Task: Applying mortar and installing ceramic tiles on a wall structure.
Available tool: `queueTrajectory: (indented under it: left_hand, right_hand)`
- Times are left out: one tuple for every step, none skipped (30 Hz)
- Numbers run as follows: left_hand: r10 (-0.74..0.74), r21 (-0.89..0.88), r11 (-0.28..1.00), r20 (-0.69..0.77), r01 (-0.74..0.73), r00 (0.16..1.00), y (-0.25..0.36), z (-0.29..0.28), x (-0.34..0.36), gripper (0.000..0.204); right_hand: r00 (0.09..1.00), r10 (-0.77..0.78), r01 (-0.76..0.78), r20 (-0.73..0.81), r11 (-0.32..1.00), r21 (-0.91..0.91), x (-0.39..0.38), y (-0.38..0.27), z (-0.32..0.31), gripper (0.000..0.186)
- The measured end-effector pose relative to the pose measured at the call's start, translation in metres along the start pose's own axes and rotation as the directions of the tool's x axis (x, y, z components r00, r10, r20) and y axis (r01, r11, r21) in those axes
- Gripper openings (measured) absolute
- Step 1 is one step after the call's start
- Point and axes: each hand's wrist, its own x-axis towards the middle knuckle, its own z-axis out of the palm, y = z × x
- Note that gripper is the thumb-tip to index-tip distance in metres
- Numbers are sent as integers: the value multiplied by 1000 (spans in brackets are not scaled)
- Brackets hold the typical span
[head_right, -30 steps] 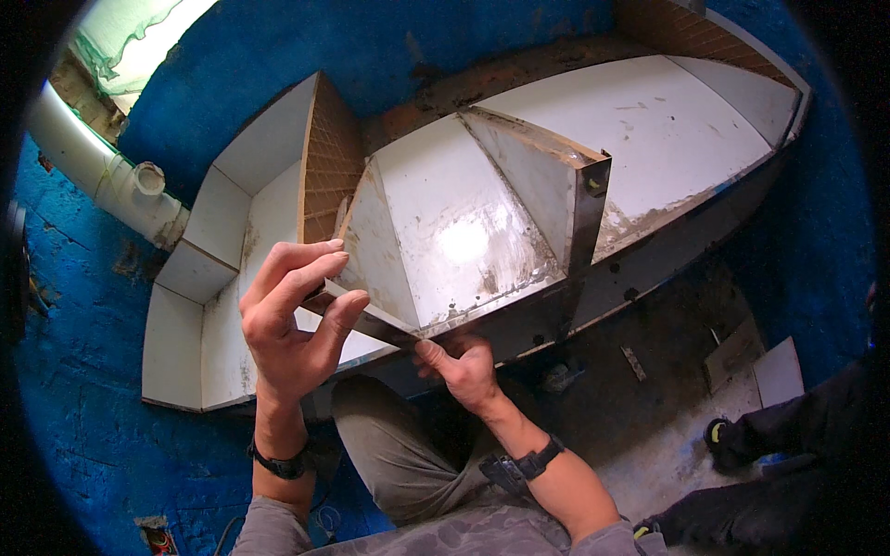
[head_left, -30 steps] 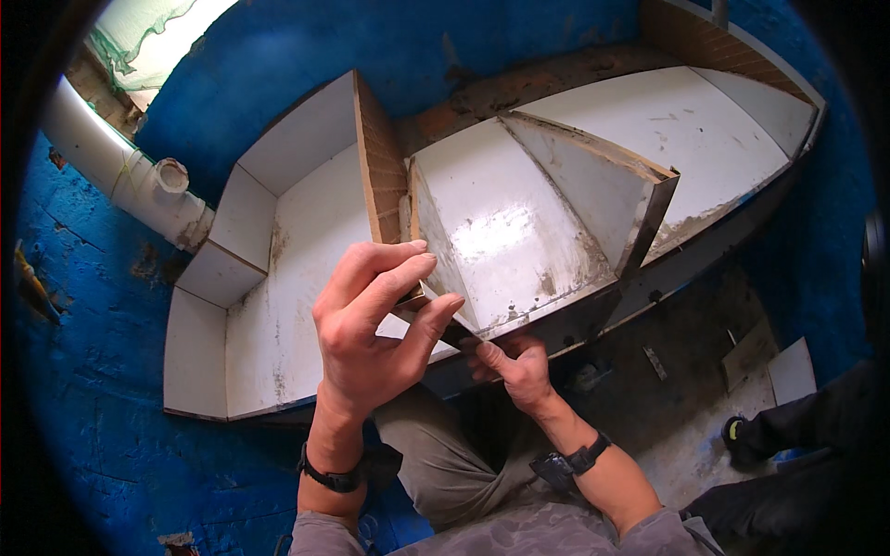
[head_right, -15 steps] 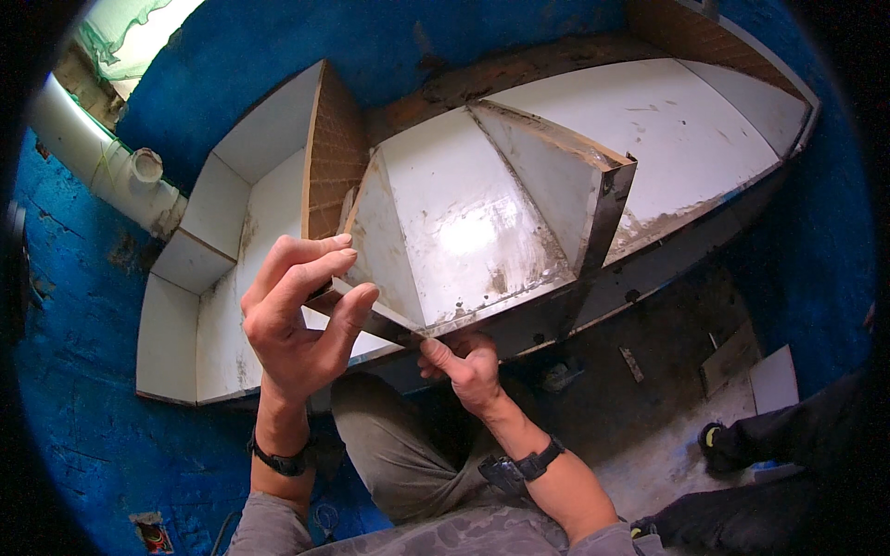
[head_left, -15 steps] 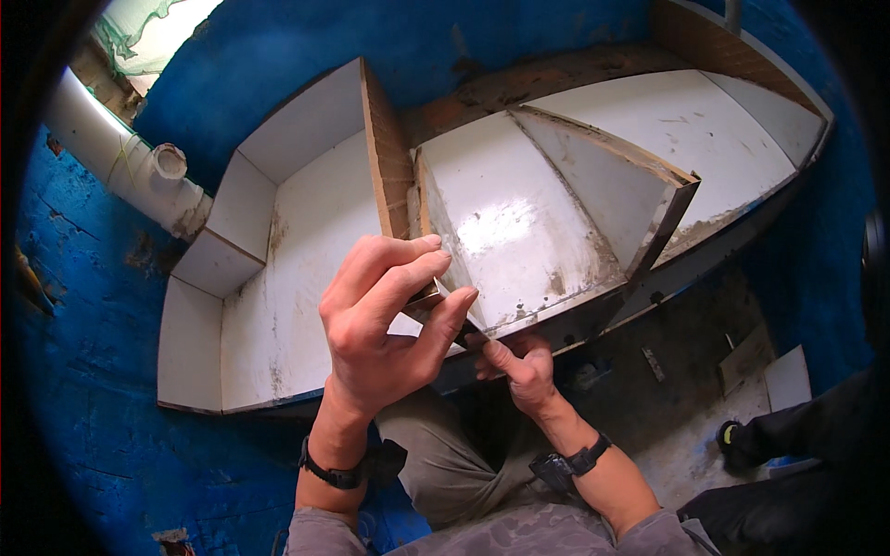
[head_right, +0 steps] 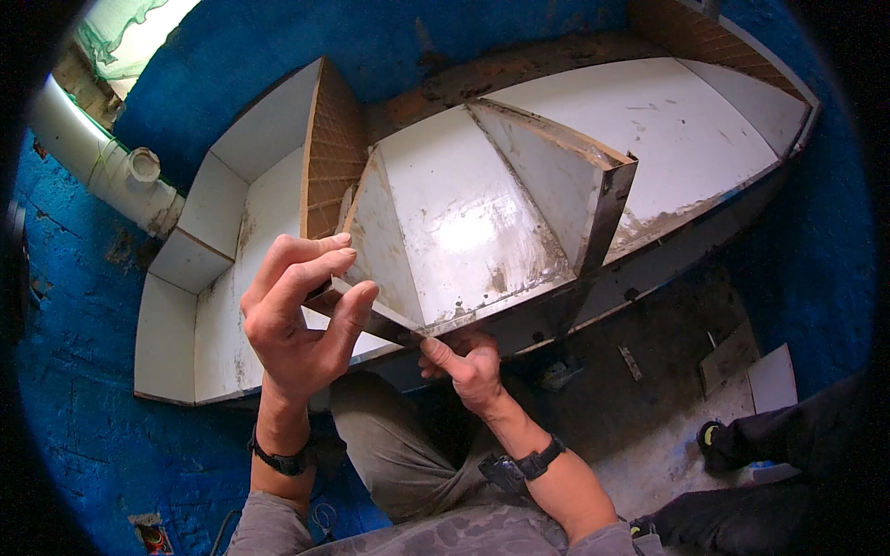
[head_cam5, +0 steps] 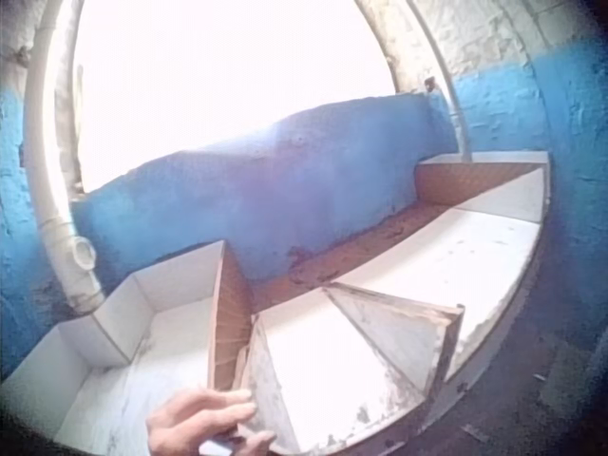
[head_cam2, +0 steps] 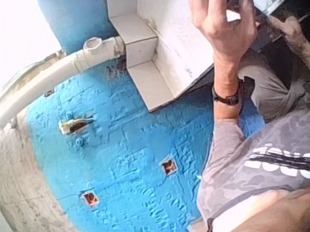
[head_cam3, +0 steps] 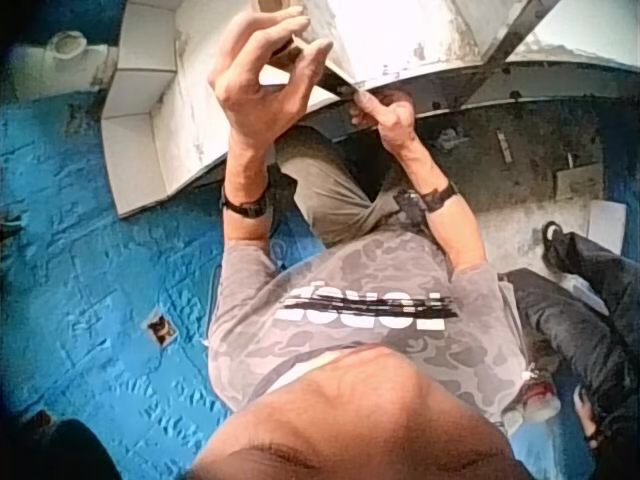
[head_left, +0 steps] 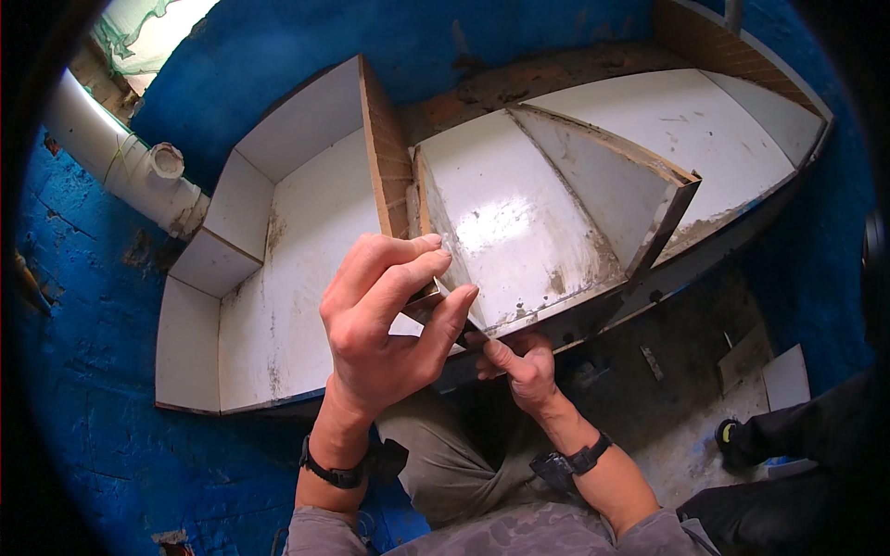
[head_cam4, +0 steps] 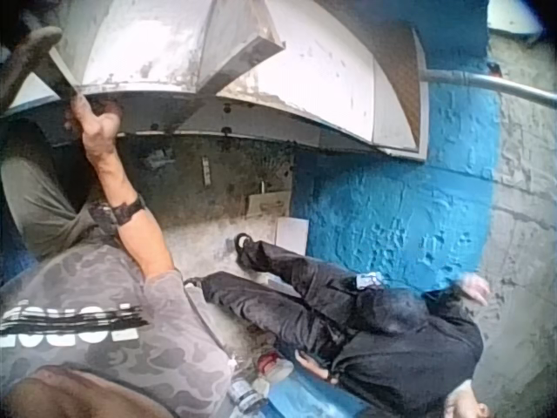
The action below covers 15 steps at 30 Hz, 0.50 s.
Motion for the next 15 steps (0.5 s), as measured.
queueTrajectory:
  left_hand:
    - [1, -1, 1000, 0, -1, 1000, 0, 0, 0, 29]
    - [8, 5, 1000, -1, -8, 1000, 0, 0, 1, 30]
    - [15, 11, 1000, -2, -15, 1000, 1, 0, 1, 31]
    - [15, 9, 1000, -2, -15, 1000, 2, 0, 2, 31]
    - [-5, 5, 1000, 2, 4, 1000, 3, 0, 2, 31]
    - [-24, 1, 1000, 6, 24, 1000, 5, 0, 2, 32]
    - [-24, 1, 1000, 4, 24, 1000, 7, -1, 2, 32]
    - [-54, 25, 998, 21, 53, 998, 10, -2, 1, 38]
    - [-59, 30, 998, 23, 58, 998, 12, -2, 0, 44]
    - [-81, 52, 995, 27, 80, 996, 12, -3, -2, 44]
    - [-44, 60, 997, -17, 45, 999, 12, -3, -4, 53]
    - [-45, 92, 995, -46, 49, 998, 11, -4, -7, 63]
    - [-1, 149, 989, -57, 10, 998, 10, -7, -11, 85]
    - [31, 153, 988, -81, -18, 996, 10, -7, -17, 85]
    - [-86, 56, 994, -130, 94, 988, 14, -8, -27, 88]
  right_hand:
    - [1000, -2, 2, 4, 1000, 11, 0, 0, 0, 31]
    - [1000, 8, -8, -2, 1000, 2, 0, 1, 0, 31]
    - [1000, 9, -9, -7, 1000, 5, 1, 1, 1, 31]
    - [1000, 4, -3, -7, 1000, 16, 1, 1, 1, 30]
    - [1000, 12, -11, -13, 1000, 8, 0, 0, 1, 30]
    - [1000, 14, -14, -5, 1000, -19, 0, -2, 0, 30]
    - [1000, 23, -23, 11, 999, -41, -1, -6, 1, 30]
    - [1000, 15, -15, 5, 999, -49, -4, -11, 0, 30]
    - [995, 103, -98, 17, 980, -171, -6, -20, -2, 30]
    - [975, 223, -217, -21, 920, -328, -9, -30, -3, 31]
    - [986, 169, -149, 8, 890, -431, -15, -41, -3, 31]
    - [999, 28, -13, 22, 852, -523, -21, -51, -1, 25]
    - [983, -151, 181, 100, 780, -599, -24, -64, 0, 22]
    - [928, -316, 366, 199, 664, -652, -26, -76, 1, 19]
    - [851, -459, 503, 256, 570, -649, -24, -86, 4, 15]
